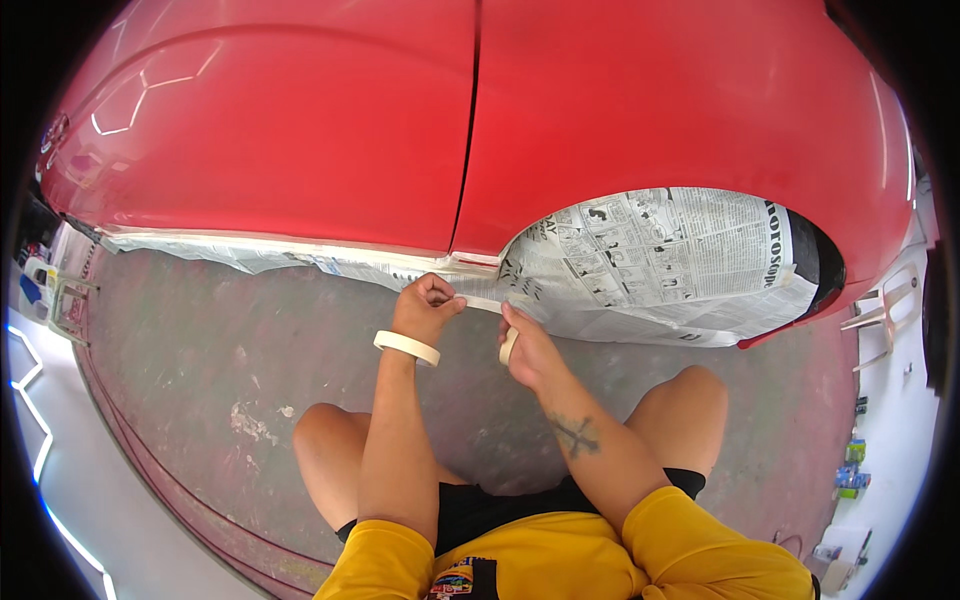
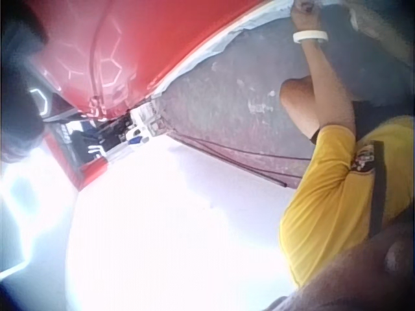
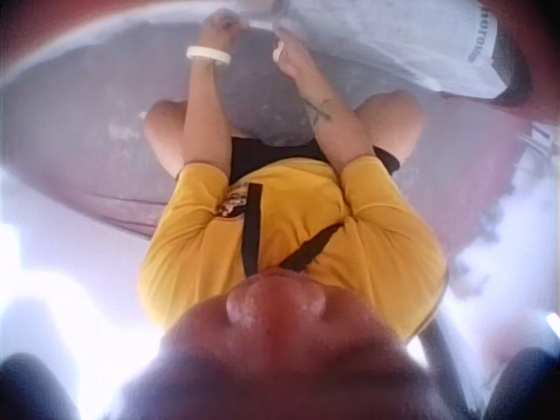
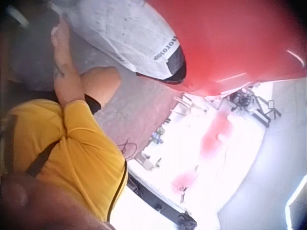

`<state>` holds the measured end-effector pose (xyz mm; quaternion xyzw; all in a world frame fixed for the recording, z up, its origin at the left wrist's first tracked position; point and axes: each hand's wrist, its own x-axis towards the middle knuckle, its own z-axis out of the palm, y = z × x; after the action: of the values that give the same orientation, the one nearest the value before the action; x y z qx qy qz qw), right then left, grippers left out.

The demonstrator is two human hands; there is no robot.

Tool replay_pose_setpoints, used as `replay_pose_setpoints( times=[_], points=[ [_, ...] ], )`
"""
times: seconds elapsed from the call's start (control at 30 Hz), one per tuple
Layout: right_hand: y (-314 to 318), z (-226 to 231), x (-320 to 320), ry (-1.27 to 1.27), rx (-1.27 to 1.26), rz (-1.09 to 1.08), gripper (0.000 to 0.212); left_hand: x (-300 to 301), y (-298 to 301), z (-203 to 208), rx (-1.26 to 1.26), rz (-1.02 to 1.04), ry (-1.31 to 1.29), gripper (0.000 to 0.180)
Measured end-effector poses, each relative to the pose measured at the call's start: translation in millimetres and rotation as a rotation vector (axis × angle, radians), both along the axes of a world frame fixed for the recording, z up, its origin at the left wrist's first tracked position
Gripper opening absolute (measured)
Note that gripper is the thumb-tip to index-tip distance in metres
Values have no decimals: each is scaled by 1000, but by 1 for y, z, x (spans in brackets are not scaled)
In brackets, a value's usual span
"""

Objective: The person applies masking tape and newspaper to the front fender and wheel arch of a red car. They carefully smooth the tape along the panel edges and secure the newspaper over the wheel area to protect it from paint. The person then moves to the front of the car to handle additional newspaper sheets.

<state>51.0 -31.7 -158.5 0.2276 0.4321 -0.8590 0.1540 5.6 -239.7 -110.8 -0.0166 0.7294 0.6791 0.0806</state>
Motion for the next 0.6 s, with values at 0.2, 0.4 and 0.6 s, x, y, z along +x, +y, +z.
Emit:
replay_pose_setpoints(
  times=[0.2,0.4,0.6],
  points=[
    [-28,14,-32,200,249,-226,16,-16,4,-6,-100,82,73,20],
    [-44,14,-41,254,345,-330,17,-20,21,-8,-21,192,177,14],
    [-44,8,-46,277,461,-376,17,-25,22,-4,-74,243,203,10]
  ],
)
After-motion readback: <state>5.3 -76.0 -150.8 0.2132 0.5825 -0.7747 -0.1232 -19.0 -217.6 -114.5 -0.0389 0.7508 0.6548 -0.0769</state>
